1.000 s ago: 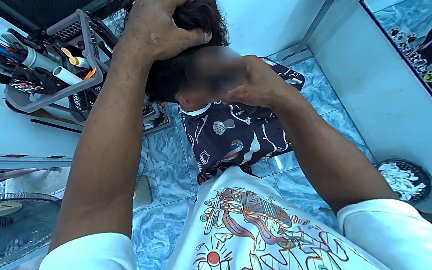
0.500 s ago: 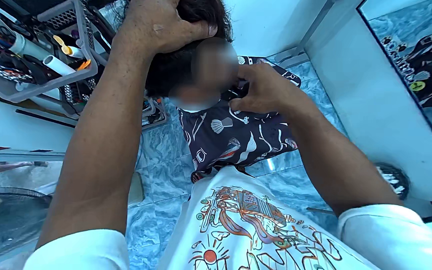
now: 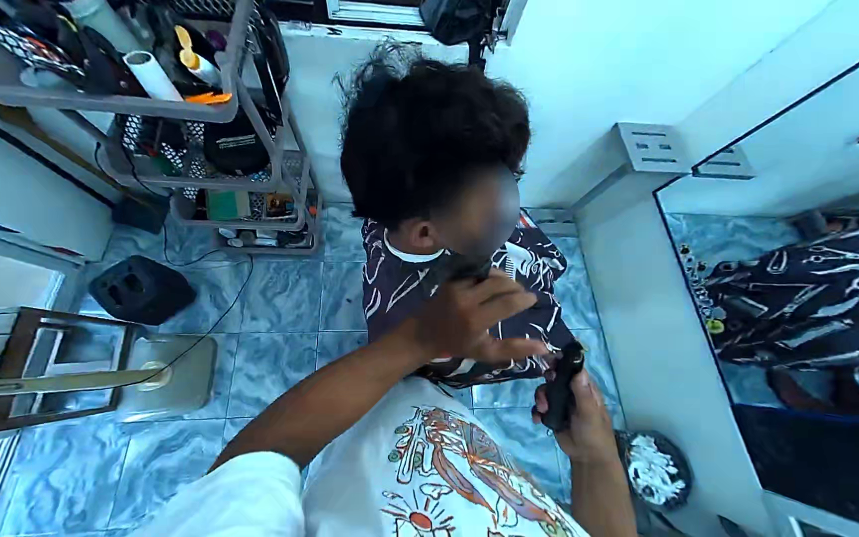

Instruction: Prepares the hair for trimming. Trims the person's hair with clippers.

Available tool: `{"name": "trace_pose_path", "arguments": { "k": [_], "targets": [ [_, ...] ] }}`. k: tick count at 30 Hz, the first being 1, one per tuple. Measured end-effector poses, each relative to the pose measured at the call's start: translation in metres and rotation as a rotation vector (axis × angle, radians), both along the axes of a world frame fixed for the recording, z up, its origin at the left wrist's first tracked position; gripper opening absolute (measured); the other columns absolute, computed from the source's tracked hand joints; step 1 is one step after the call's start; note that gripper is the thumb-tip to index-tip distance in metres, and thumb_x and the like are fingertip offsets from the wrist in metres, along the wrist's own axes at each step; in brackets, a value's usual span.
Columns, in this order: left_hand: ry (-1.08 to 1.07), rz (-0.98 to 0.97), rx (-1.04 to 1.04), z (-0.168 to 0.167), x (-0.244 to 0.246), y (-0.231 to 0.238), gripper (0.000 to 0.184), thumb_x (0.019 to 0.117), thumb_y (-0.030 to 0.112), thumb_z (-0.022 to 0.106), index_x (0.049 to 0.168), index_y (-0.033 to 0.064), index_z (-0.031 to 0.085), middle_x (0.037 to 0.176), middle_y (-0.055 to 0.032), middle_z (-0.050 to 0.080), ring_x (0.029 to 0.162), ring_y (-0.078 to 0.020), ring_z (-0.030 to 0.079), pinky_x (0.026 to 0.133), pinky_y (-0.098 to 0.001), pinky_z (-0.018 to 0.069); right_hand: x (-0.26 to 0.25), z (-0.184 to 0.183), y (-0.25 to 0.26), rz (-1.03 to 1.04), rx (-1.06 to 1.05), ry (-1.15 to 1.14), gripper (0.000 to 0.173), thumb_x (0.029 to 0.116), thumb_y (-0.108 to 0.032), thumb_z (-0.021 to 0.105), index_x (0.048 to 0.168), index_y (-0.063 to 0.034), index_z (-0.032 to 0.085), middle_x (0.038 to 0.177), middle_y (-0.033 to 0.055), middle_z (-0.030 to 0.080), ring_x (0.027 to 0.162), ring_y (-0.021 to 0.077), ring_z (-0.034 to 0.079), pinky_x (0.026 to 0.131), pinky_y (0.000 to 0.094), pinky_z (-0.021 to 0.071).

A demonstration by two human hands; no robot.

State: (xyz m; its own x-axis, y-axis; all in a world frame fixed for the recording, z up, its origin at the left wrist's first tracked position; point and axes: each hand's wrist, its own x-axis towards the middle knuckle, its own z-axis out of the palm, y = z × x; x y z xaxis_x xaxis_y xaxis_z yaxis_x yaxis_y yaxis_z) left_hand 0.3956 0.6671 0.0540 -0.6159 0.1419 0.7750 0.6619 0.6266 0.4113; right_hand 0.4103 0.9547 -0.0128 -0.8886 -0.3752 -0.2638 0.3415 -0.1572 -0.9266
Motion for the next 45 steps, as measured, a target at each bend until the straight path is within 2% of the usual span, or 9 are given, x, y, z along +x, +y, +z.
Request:
{"name": "trace_pose_path", "arguments": {
  "k": [5, 9, 18, 22, 25, 30, 36, 39, 45],
  "targets": [
    [0.098, 0.075, 0.164, 0.054, -0.042, -0.016, 0.039, 0.0928, 0.038, 0.074, 0.102, 0.0006, 0.076, 0.102, -0.0129, 0.076, 0.097, -0.0218, 0.073, 0.087, -0.0430, 0.0606, -0.005, 0.026, -0.028, 0.021, -0.006, 0.207, 0.052, 0.0970, -0.050, 0.068, 0.127, -0.0080, 0.058, 0.083, 0.0018, 0.065, 0.049, 0.0133, 0.058, 0.044, 0.0316, 0.0567],
    [-0.200, 0.327, 0.292, 0.029, 0.054, -0.042, 0.030, 0.0989, 0.030, 0.065, 0.109, 0.0031, 0.072, 0.112, -0.0115, 0.071, 0.107, -0.0221, 0.068, 0.091, -0.0440, 0.0589, 0.016, 0.032, -0.025, -0.046, 0.057, 0.252, 0.053, 0.0932, -0.040, 0.076, 0.131, -0.0104, 0.054, 0.085, 0.0039, 0.065, 0.049, 0.0151, 0.059, 0.043, 0.0321, 0.0570],
    [-0.086, 0.124, 0.304, 0.050, -0.047, 0.007, 0.035, 0.0988, 0.030, 0.062, 0.108, -0.0008, 0.073, 0.103, -0.0119, 0.073, 0.098, -0.0201, 0.071, 0.084, -0.0405, 0.0608, 0.016, 0.045, -0.007, -0.183, 0.143, 0.253, 0.041, 0.0969, -0.024, 0.067, 0.127, -0.0095, 0.043, 0.078, 0.0060, 0.065, 0.050, 0.0199, 0.064, 0.046, 0.0364, 0.0601],
    [-0.754, -0.074, 0.454, 0.079, -0.025, 0.008, 0.038, 0.1090, 0.032, 0.051, 0.104, -0.0007, 0.069, 0.083, -0.0118, 0.069, 0.072, -0.0200, 0.067, 0.070, -0.0423, 0.0591, 0.003, 0.051, -0.010, -0.167, 0.164, 0.324, 0.032, 0.1041, -0.028, 0.057, 0.126, -0.0058, 0.049, 0.087, 0.0062, 0.069, 0.063, 0.0197, 0.069, 0.051, 0.0344, 0.0617],
    [-0.535, -0.102, 0.409, 0.076, -0.035, -0.008, 0.029, 0.1029, 0.025, 0.060, 0.110, -0.0012, 0.071, 0.095, -0.0106, 0.070, 0.086, -0.0174, 0.068, 0.081, -0.0378, 0.0595, 0.004, 0.043, -0.019, -0.153, 0.253, 0.293, 0.032, 0.1018, -0.028, 0.060, 0.122, -0.0043, 0.058, 0.086, 0.0048, 0.069, 0.061, 0.0174, 0.068, 0.050, 0.0334, 0.0604],
    [-0.962, -0.409, 0.163, 0.118, 0.024, -0.040, 0.025, 0.1041, 0.022, 0.062, 0.109, -0.0009, 0.070, 0.080, -0.0073, 0.068, 0.063, -0.0110, 0.065, 0.058, -0.0285, 0.0584, 0.012, 0.035, -0.046, -0.021, 0.327, 0.119, 0.041, 0.0981, -0.022, 0.063, 0.133, 0.0000, 0.057, 0.104, 0.0129, 0.069, 0.075, 0.0248, 0.072, 0.059, 0.0415, 0.0641],
    [-0.502, 0.574, -0.140, 0.178, -0.012, -0.165, 0.081, 0.0811, 0.073, 0.070, 0.137, 0.0154, 0.060, 0.130, -0.0160, 0.059, 0.112, -0.0281, 0.061, 0.095, -0.0496, 0.0521, -0.012, 0.047, -0.116, 0.181, 0.237, 0.220, 0.030, 0.0987, -0.026, 0.062, 0.117, -0.0031, 0.067, 0.091, 0.0092, 0.070, 0.076, 0.0205, 0.069, 0.070, 0.0423, 0.0617],
    [-0.790, 0.385, -0.324, 0.177, -0.046, -0.193, 0.097, 0.0779, 0.069, 0.076, 0.158, 0.0277, 0.042, 0.161, -0.0120, 0.041, 0.147, -0.0286, 0.042, 0.118, -0.0568, 0.0370, -0.040, 0.073, -0.159, 0.226, 0.149, 0.355, 0.036, 0.1005, -0.028, 0.060, 0.128, -0.0052, 0.064, 0.100, 0.0093, 0.070, 0.082, 0.0195, 0.069, 0.072, 0.0413, 0.0617],
    [-0.842, 0.306, -0.370, 0.173, -0.058, -0.180, 0.084, 0.0830, 0.052, 0.081, 0.155, 0.0252, 0.047, 0.152, -0.0006, 0.054, 0.141, -0.0130, 0.049, 0.120, -0.0438, 0.0391, -0.067, 0.072, -0.198, 0.174, 0.257, 0.106, 0.027, 0.0948, -0.025, 0.072, 0.111, -0.0038, 0.065, 0.089, 0.0096, 0.069, 0.071, 0.0187, 0.067, 0.058, 0.0346, 0.0571]
  ]
}}
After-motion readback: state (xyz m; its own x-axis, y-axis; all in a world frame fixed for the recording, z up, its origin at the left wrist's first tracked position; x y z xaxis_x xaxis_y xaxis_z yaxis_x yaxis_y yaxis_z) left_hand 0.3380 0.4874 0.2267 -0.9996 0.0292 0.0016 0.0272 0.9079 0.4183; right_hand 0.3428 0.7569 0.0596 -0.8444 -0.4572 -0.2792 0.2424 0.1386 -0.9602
